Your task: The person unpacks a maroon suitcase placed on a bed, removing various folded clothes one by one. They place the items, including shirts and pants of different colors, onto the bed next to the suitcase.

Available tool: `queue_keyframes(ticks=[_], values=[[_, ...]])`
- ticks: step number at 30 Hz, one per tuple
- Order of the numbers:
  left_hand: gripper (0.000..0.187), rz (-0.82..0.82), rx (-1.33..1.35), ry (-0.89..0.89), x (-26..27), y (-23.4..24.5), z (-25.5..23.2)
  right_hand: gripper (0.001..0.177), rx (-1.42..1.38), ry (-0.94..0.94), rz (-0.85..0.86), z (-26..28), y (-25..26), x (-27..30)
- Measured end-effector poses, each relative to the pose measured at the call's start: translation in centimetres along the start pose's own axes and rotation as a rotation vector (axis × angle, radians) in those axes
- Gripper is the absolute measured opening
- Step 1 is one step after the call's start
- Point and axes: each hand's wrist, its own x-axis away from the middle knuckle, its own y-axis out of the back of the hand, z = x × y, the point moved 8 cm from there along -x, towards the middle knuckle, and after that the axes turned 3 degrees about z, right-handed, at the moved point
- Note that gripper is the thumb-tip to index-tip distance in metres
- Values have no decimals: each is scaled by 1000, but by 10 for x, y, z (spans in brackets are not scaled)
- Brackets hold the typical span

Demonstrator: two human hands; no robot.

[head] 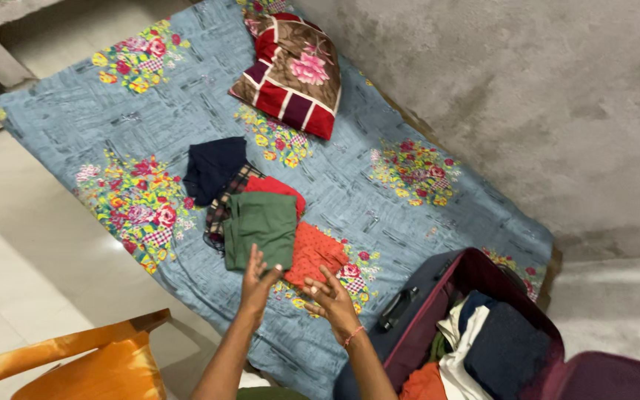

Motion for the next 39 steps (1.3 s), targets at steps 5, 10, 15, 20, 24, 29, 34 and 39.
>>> queue_keyframes(ticks=[5,10,15,20,24,29,34,39], values=[[98,197,-50,43,19,-62,23,75,-31,45,-80,5,29,27],[99,485,-73,29,53,-142,26,79,-174,124,-151,14,62,68],[86,634,-235,-55,97,-208,33,82,-253,223,-195,11,106,117],[91,711,-342,9,141,-258,55,81,-297,306,-274,7,165,168],[92,786,-269,33,175,-299,86,79,-392,353,-331,-3,213,212],[91,815,-426,79,209,-336,125,77,-471,356,-441,-18,265,265],[90,887,-344,37,236,-386,185,73,-559,371,-486,-41,323,300],[86,856,-310,152,270,-417,223,68,-617,418,-511,-83,385,318]])
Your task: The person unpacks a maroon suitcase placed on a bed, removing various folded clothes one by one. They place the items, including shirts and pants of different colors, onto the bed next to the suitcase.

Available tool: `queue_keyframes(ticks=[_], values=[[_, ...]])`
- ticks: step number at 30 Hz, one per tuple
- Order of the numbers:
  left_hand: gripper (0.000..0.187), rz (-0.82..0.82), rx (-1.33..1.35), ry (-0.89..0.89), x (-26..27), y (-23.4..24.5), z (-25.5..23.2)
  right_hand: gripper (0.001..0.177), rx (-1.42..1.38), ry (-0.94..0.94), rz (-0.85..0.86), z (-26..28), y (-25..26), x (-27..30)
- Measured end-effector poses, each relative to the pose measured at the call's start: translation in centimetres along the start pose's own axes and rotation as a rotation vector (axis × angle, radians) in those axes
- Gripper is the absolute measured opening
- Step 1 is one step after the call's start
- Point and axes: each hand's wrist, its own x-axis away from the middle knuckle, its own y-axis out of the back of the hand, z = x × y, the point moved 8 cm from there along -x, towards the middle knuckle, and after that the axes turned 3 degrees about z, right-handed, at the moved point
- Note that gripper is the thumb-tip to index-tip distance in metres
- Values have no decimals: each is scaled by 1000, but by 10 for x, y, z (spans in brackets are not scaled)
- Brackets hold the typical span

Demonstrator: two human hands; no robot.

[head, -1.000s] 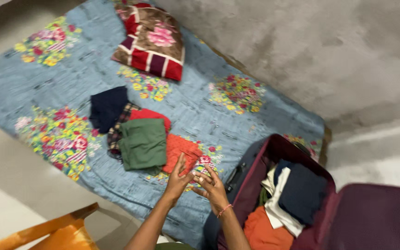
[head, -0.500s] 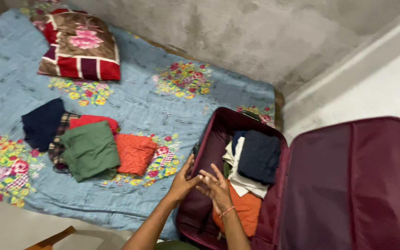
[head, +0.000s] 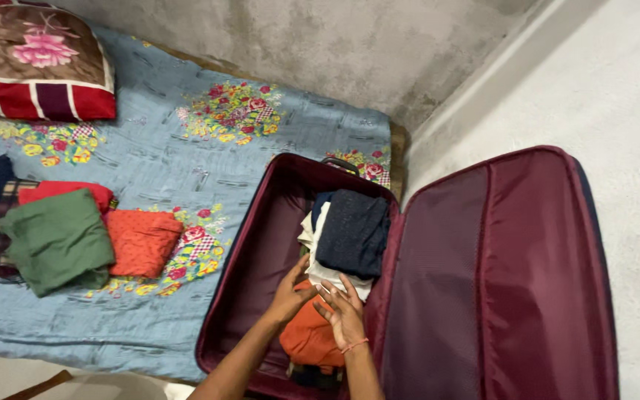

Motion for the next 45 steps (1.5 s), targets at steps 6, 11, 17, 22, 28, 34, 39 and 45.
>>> queue_keyframes(ticks=[6,11,17,22,28,34,39,45], values=[[81,-76,-186,155,-14,-20,25,60,-26,-73,-140,-14,85,-29],[84,-182,-74,381,-6,-8,83,64,153,-229,-340,-51,151,-31],[90,-247,-3,556,9,3,151,83,692,-63,-360,-54,164,-24],[97,-265,-9,587,19,7,167,100,1065,-167,-402,-60,157,-19],[103,-353,237,745,44,12,181,109,1134,-258,-482,-53,137,-6],[106,-336,110,842,49,33,222,109,1106,-272,-507,-47,145,-19],[106,-274,103,781,42,25,216,53,993,-292,-429,-51,144,-21],[95,-281,107,826,44,27,223,50,867,-146,-374,-36,103,-7]])
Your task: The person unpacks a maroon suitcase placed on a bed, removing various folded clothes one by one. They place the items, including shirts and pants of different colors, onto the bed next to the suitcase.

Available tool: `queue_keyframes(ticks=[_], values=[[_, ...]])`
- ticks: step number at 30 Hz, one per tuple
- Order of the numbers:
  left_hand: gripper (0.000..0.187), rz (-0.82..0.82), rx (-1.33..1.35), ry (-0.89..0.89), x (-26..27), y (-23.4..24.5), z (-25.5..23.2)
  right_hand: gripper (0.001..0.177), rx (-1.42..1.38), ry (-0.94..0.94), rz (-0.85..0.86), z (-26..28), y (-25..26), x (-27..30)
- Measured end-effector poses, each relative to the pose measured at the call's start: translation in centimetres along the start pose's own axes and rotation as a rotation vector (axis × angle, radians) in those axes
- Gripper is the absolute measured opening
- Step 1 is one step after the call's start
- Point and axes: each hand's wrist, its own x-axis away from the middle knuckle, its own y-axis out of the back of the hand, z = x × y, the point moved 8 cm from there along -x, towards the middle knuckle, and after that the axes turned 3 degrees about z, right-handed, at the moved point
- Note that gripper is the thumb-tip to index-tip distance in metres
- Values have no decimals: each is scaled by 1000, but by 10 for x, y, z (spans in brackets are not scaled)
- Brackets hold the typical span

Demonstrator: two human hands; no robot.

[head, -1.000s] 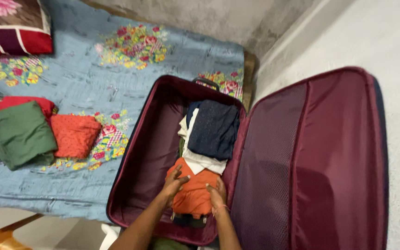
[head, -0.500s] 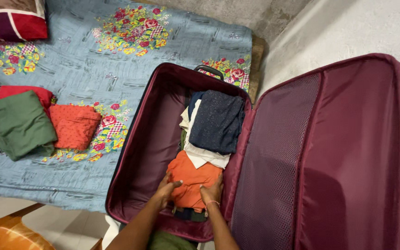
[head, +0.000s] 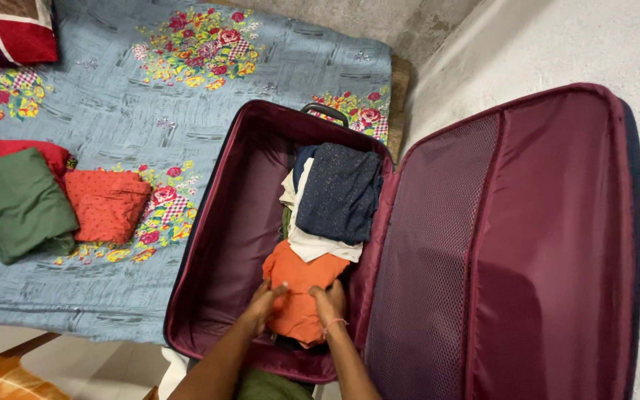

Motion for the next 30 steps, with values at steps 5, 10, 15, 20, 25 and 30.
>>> queue_keyframes(ticks=[5,10,15,20,25,30], values=[[78,88,238,-36,-12,0,3,53,-154,127,87,38,-35,35],[70,160,395,-73,6,-3,-16,58,-129,191,191,81,-64,73],[67,236,517,-200,31,7,-48,62,-153,310,240,117,-89,100],[68,277,587,-292,73,23,-84,75,0,391,215,147,-107,121],[69,302,601,-387,121,46,-121,70,-20,595,263,185,-132,145],[65,300,637,-410,152,78,-145,68,109,617,230,213,-156,167]])
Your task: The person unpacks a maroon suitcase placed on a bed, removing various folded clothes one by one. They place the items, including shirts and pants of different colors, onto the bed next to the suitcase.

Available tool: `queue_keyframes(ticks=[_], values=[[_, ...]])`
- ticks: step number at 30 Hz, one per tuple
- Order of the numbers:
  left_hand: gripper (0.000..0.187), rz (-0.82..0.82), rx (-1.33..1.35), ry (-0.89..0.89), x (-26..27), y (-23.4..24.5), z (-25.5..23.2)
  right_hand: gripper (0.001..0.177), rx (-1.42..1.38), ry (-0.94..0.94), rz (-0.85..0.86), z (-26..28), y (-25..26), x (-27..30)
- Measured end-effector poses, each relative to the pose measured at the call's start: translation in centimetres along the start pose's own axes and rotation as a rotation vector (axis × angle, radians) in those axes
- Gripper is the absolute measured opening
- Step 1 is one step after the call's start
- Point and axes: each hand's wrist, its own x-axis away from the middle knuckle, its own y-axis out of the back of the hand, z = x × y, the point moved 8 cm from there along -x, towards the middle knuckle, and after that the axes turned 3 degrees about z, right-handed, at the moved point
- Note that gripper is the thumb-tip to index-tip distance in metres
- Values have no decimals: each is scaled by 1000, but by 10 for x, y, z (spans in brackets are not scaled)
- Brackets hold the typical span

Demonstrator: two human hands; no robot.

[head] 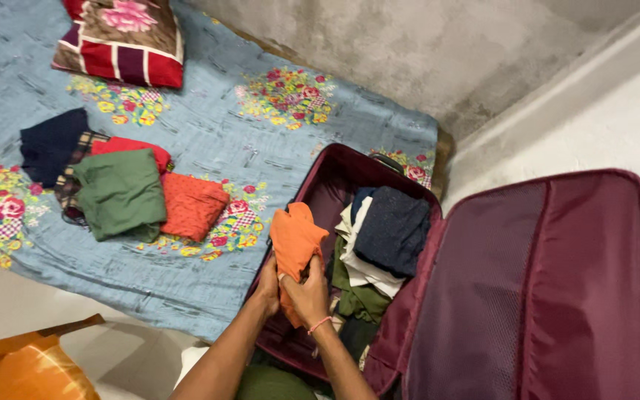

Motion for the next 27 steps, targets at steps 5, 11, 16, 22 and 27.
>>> queue_keyframes(ticks=[5,11,16,22,27], values=[[60,47,95,-104,-1,16,-36,71,-156,111,47,38,-30,-5],[59,26,143,-148,7,47,-76,71,-329,163,140,57,-81,-15],[55,0,174,-269,16,80,-117,67,-121,144,178,74,-117,-25],[50,-61,206,-326,39,121,-163,66,-321,103,301,91,-181,-38],[52,-130,315,-449,58,160,-211,57,-187,169,358,113,-234,-57]])
